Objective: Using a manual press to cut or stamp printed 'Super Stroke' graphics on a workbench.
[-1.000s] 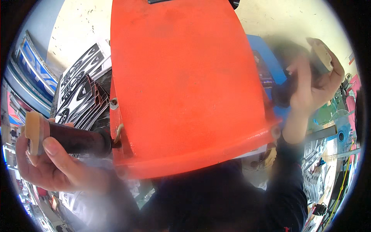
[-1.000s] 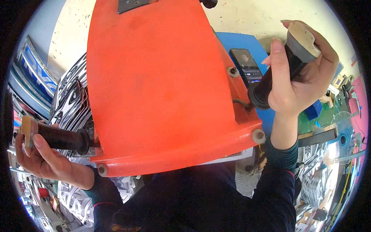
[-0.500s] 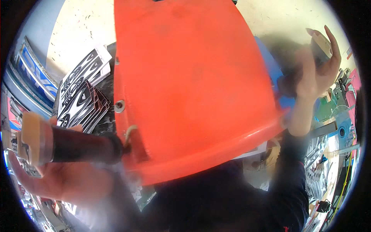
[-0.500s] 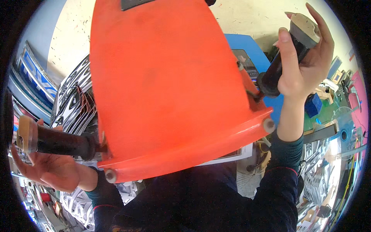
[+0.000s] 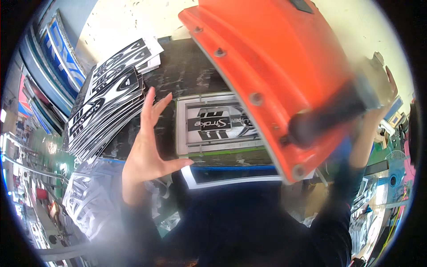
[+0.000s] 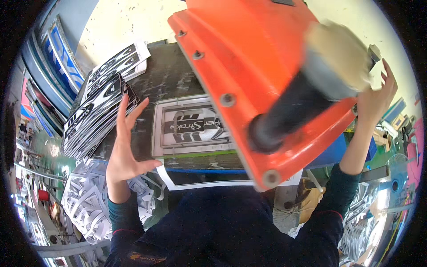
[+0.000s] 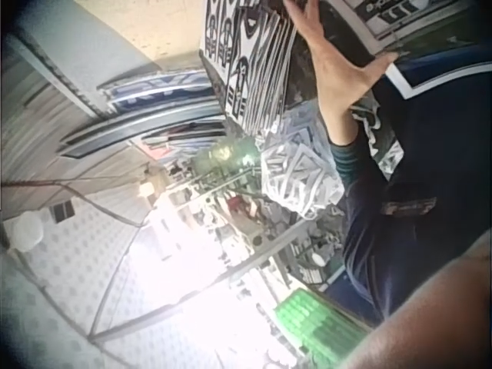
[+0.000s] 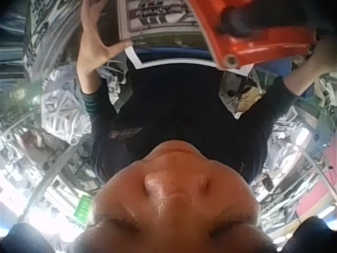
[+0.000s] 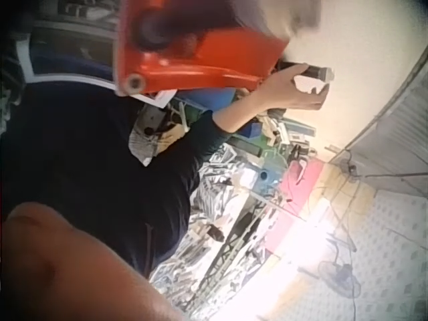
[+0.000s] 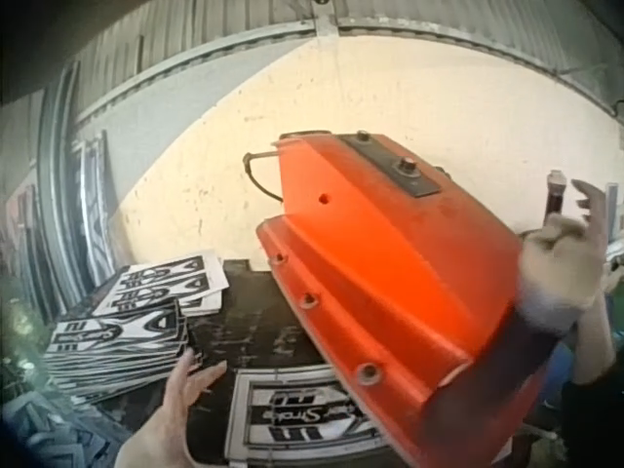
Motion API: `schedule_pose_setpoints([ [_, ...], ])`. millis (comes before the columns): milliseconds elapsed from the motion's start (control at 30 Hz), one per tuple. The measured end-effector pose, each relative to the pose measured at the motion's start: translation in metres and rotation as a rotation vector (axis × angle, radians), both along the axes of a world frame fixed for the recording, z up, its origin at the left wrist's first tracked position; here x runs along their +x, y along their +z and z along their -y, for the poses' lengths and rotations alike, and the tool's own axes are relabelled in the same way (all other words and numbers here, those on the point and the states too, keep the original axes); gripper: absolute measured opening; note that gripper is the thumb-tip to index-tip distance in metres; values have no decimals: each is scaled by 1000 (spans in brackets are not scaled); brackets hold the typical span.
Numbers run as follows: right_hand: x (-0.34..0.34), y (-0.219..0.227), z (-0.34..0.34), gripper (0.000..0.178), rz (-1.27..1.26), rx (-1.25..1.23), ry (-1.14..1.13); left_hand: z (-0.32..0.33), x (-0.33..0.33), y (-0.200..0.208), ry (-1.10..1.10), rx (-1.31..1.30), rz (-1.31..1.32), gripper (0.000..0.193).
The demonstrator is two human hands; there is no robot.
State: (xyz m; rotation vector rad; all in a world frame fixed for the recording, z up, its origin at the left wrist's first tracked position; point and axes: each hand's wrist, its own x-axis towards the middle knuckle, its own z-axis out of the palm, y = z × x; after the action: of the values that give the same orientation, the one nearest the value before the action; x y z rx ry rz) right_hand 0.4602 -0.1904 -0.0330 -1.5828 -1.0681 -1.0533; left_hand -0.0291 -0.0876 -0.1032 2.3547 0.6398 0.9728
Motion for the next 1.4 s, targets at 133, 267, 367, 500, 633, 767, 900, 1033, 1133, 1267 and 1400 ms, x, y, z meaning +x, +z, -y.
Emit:
schedule_pose_setpoints([
  [133, -47, -9, 17, 56, -263, -5, 636, 4, -6, -13, 116, -84, -135, 133],
  [267, -81, 0, 25, 70, -708, 103, 1182, 3, -4, -15, 115, -120, -131, 131],
  [367, -76, 7, 18, 63, -820, 99, 1194, 5, -2, -16, 180, -97, -210, 131],
  [500, -32, 7, -2, 41, -873, 293, 882, 3, 0, -16, 192, -101, -219, 131],
  [633, 23, 3, -22, 36, -735, 283, 751, 2, 2, -17, 159, -100, -171, 132],
  [767, 56, 5, -37, 42, -960, 376, 721, 2, 1, -19, 198, -170, -155, 131],
  [900, 82, 7, -49, 45, -834, 297, 591, 1, -1, -20, 200, -121, -201, 127],
  [1033, 96, 0, -56, 51, -797, 355, 613, -1, 0, -19, 191, -128, -238, 129],
  [1133, 65, -9, -53, 60, -601, 131, 285, 0, 2, -19, 184, -157, -223, 133],
  [1267, -47, -48, -25, 68, -44, -255, 135, 1, 2, -17, 199, -129, -272, 133],
  [1400, -129, -68, 9, 57, -52, -746, 773, 1, 2, -17, 204, -91, -338, 131],
])
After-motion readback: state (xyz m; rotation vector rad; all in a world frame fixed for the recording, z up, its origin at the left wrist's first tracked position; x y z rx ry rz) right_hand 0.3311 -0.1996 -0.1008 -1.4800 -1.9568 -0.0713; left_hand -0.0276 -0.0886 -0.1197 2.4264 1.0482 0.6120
